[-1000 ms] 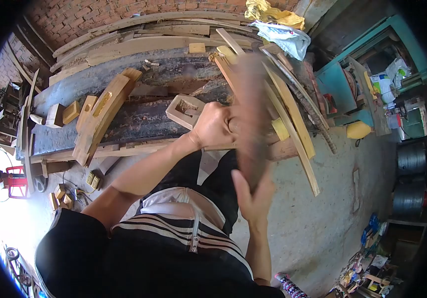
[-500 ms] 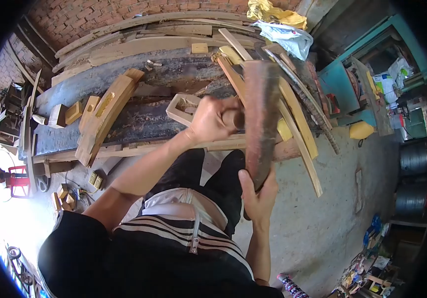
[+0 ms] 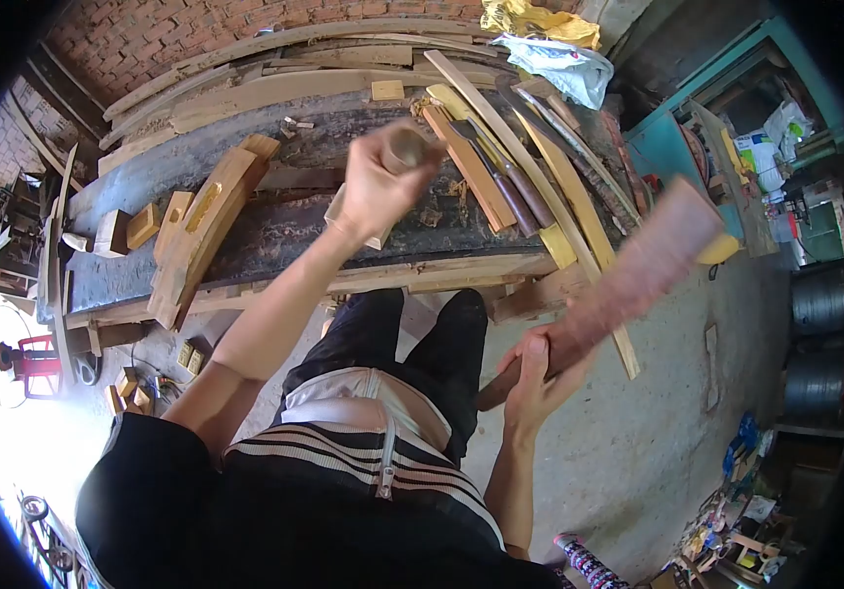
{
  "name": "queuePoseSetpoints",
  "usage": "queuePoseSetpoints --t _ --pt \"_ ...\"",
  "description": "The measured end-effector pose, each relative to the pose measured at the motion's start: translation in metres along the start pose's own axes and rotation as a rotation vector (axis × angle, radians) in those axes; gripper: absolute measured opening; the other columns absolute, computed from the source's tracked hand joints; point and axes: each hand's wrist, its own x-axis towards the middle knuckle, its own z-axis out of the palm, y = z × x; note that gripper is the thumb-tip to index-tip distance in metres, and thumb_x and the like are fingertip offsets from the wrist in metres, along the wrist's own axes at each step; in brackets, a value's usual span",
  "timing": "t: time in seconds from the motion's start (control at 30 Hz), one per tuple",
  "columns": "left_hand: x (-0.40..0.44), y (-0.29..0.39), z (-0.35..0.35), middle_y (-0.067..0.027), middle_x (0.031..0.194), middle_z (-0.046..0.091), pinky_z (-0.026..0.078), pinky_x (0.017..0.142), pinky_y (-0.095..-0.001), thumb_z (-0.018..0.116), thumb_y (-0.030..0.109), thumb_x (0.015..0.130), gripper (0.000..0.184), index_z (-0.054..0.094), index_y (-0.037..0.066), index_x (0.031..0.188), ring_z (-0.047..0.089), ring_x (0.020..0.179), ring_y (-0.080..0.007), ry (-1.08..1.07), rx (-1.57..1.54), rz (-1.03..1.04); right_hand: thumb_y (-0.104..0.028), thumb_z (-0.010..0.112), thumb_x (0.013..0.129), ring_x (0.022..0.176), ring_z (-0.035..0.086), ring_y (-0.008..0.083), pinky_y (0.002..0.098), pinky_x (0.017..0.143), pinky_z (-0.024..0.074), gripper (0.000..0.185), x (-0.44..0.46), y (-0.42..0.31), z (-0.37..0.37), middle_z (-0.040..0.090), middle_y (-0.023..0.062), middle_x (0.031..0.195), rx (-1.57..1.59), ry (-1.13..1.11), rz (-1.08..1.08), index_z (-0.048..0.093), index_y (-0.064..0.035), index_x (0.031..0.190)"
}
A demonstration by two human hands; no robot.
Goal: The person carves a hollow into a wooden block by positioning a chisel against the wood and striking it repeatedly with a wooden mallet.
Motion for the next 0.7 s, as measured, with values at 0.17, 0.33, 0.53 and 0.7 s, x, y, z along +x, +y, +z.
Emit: queuePoseSetpoints --t 0.17,0.33,0.53,0.7 --pt "-0.020 -0.001 0.024 -0.0132 0.058 0.056 0.047 0.052 -0.0327 0.074 0.012 0.083 0.022 0.059 0.002 0.071 0.052 0.048 -0.0211 -0.141 0.112 0.166 -0.034 0.062 0.096 0.050 0.052 0.0149 0.0281 0.047 0.0440 0.049 -0.006 0.010 -0.002 0.053 0.0066 0.072 0.009 -0.058 0.133 0.042 0.0022 0.124" --pt "-0.024 -0.001 0.030 -0.0182 0.074 0.068 0.057 0.068 -0.0441 0.076 0.022 0.071 0.027 0.071 0.009 0.095 0.069 0.074 -0.0379 -0.226 0.233 0.131 -0.044 0.058 0.099 0.052 0.049 0.0136 0.0274 0.044 0.0426 0.058 -0.008 0.018 0.000 0.050 0.0049 0.073 -0.091 -0.166 0.167 0.043 0.0009 0.132" --pt "-0.016 -0.006 0.030 -0.0197 0.073 0.067 0.057 0.069 -0.0455 0.078 0.026 0.070 0.034 0.071 0.008 0.099 0.068 0.074 -0.0394 -0.254 0.231 0.085 -0.035 0.061 0.096 0.049 0.052 0.0141 0.0273 0.048 0.0434 0.049 -0.002 0.012 0.010 0.052 0.0055 0.070 -0.042 -0.142 0.187 0.043 0.0010 0.124" --pt "-0.018 -0.002 0.030 -0.0207 0.071 0.065 0.056 0.065 -0.0429 0.076 0.018 0.070 0.030 0.071 0.005 0.096 0.068 0.070 -0.0389 -0.219 0.219 0.114 -0.035 0.061 0.096 0.049 0.051 0.0139 0.0273 0.048 0.0430 0.051 0.003 0.012 0.012 0.053 0.0060 0.070 -0.055 -0.180 0.199 0.042 0.0017 0.127"
